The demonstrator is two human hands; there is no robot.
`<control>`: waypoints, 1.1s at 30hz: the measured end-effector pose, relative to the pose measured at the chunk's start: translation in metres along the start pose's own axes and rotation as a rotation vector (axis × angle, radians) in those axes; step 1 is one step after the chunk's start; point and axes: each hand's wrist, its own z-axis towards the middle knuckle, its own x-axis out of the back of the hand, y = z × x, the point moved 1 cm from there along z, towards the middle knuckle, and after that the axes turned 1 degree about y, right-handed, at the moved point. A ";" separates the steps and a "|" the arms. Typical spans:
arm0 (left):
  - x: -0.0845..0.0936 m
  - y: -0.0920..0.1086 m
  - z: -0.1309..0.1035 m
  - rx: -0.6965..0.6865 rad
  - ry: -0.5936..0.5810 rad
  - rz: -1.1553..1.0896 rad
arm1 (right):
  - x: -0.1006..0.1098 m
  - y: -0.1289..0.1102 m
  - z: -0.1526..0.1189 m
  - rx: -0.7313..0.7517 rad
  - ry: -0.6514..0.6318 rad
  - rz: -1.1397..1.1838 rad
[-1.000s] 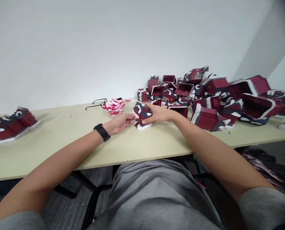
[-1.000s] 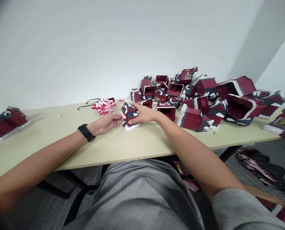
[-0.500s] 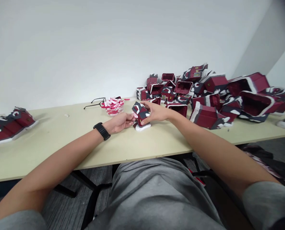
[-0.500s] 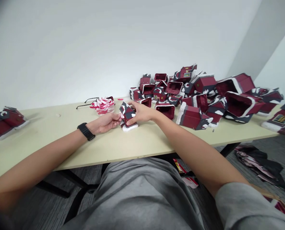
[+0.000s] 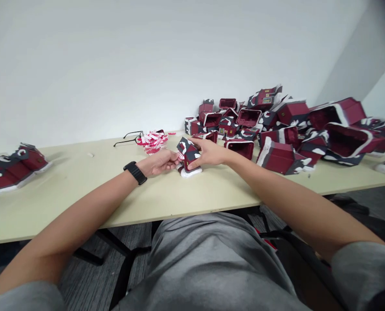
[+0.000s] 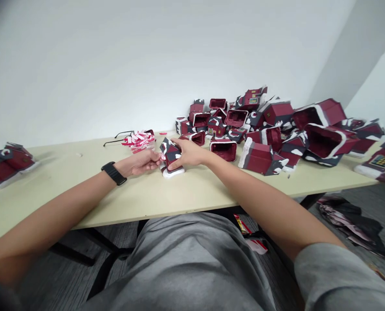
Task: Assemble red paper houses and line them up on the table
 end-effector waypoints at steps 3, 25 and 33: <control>0.012 0.004 -0.009 0.047 -0.024 0.222 | -0.002 0.000 -0.001 -0.014 -0.015 0.074; 0.006 0.041 -0.043 -0.446 0.107 0.911 | -0.012 -0.015 -0.007 0.023 -0.202 0.309; 0.013 0.035 -0.097 -0.332 0.304 1.013 | -0.013 -0.012 -0.013 -0.123 -0.272 0.280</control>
